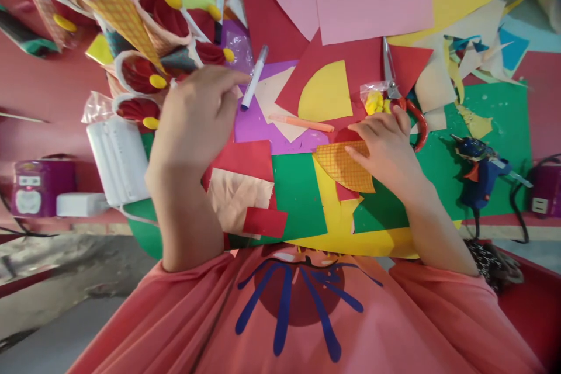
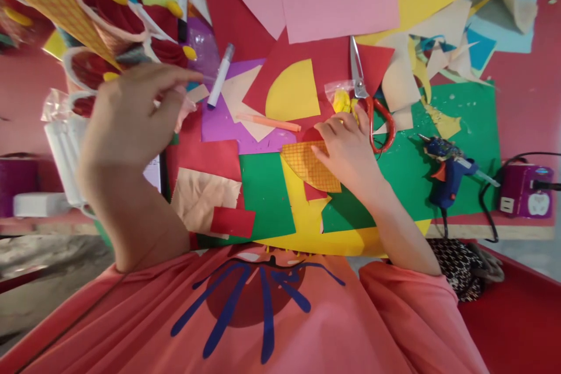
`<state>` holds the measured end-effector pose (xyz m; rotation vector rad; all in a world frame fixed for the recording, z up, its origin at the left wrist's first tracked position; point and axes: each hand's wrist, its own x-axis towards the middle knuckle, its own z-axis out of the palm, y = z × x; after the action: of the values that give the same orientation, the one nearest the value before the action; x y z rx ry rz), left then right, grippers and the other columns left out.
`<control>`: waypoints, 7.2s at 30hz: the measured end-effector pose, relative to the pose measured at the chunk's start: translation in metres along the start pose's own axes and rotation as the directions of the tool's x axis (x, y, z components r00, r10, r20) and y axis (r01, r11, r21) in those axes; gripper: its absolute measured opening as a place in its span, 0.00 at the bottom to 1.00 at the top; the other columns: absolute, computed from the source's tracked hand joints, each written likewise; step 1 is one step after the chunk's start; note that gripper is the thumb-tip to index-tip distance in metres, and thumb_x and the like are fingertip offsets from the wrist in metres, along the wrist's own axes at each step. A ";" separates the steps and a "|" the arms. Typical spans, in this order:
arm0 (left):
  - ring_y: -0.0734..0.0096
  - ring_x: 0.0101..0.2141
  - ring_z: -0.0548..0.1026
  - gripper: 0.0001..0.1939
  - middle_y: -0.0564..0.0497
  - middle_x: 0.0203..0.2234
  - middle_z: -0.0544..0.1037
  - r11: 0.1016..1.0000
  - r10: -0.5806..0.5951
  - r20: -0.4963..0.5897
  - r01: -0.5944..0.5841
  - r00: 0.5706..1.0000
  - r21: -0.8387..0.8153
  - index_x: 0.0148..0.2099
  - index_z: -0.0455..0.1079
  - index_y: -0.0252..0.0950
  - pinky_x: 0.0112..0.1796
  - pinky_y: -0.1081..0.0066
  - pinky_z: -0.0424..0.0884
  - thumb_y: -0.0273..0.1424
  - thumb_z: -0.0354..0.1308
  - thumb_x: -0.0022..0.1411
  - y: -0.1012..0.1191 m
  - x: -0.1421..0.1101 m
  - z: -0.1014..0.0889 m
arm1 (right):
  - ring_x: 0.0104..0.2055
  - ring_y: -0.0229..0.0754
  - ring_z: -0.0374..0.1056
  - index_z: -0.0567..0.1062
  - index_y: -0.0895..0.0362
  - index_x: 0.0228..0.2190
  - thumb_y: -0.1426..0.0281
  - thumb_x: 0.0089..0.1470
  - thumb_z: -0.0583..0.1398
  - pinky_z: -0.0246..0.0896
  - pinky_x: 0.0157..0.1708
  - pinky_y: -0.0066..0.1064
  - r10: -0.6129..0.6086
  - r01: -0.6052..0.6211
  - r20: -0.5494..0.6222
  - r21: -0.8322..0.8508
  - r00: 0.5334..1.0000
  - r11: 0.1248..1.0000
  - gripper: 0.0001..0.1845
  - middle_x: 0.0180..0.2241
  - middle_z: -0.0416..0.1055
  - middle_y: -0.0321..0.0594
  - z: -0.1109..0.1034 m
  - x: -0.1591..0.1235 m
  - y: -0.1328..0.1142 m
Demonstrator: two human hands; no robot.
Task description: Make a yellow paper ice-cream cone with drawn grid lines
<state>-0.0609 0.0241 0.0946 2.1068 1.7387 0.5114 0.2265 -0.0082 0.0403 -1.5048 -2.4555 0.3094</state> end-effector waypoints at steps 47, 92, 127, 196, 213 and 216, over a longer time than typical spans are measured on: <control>0.81 0.07 0.63 0.12 0.63 0.13 0.67 0.363 -0.163 0.206 0.253 0.965 -0.897 0.32 0.65 0.37 0.07 0.81 0.56 0.37 0.63 0.53 0.003 -0.019 0.094 | 0.13 0.30 0.65 0.71 0.56 0.31 0.58 0.48 0.67 0.56 0.11 0.20 0.375 -0.297 0.263 0.954 0.889 0.036 0.16 0.17 0.73 0.29 0.031 0.013 -0.017; 0.57 0.48 0.77 0.17 0.50 0.44 0.80 0.465 0.014 0.024 0.015 1.000 -0.885 0.45 0.79 0.43 0.52 0.58 0.75 0.34 0.71 0.50 0.004 -0.031 0.090 | 0.34 0.36 0.71 0.76 0.53 0.26 0.56 0.45 0.69 0.71 0.33 0.29 0.282 -0.053 -0.050 0.937 0.958 0.345 0.15 0.29 0.72 0.36 0.031 0.010 -0.017; 0.76 0.31 0.71 0.16 0.54 0.27 0.73 0.318 -0.096 0.018 0.048 0.995 -0.947 0.27 0.71 0.38 0.34 0.74 0.68 0.43 0.69 0.52 -0.004 -0.019 0.105 | 0.30 0.35 0.72 0.76 0.54 0.31 0.61 0.52 0.65 0.69 0.29 0.27 0.186 -0.128 0.053 0.899 0.981 0.418 0.09 0.31 0.74 0.36 0.026 0.008 -0.014; 0.63 0.46 0.77 0.20 0.48 0.42 0.80 0.571 0.068 0.040 -0.006 0.997 -0.821 0.49 0.75 0.37 0.48 0.66 0.73 0.46 0.53 0.65 0.006 -0.034 0.100 | 0.27 0.34 0.73 0.73 0.51 0.33 0.58 0.48 0.67 0.74 0.28 0.27 0.307 -0.253 0.273 0.962 0.912 -0.105 0.14 0.28 0.74 0.29 0.039 0.010 -0.026; 0.66 0.41 0.81 0.13 0.50 0.41 0.82 0.729 0.278 -0.100 -0.278 0.955 -0.625 0.47 0.78 0.38 0.45 0.73 0.77 0.29 0.57 0.62 0.002 -0.033 0.097 | 0.25 0.35 0.74 0.76 0.55 0.33 0.58 0.50 0.65 0.75 0.26 0.25 0.269 -0.342 0.365 0.931 0.891 -0.128 0.14 0.26 0.75 0.33 0.036 0.009 -0.026; 0.66 0.41 0.81 0.12 0.50 0.41 0.82 0.704 0.347 -0.116 -0.340 0.931 -0.624 0.44 0.79 0.39 0.44 0.73 0.78 0.30 0.56 0.64 0.001 -0.033 0.098 | 0.25 0.34 0.74 0.78 0.54 0.33 0.60 0.51 0.64 0.75 0.26 0.25 0.292 -0.330 0.351 0.936 0.890 -0.120 0.12 0.25 0.75 0.32 0.037 0.009 -0.024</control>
<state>-0.0178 -0.0127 0.0081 1.8909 0.9344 1.0288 0.1908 -0.0126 0.0138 -1.1350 -0.9140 1.7713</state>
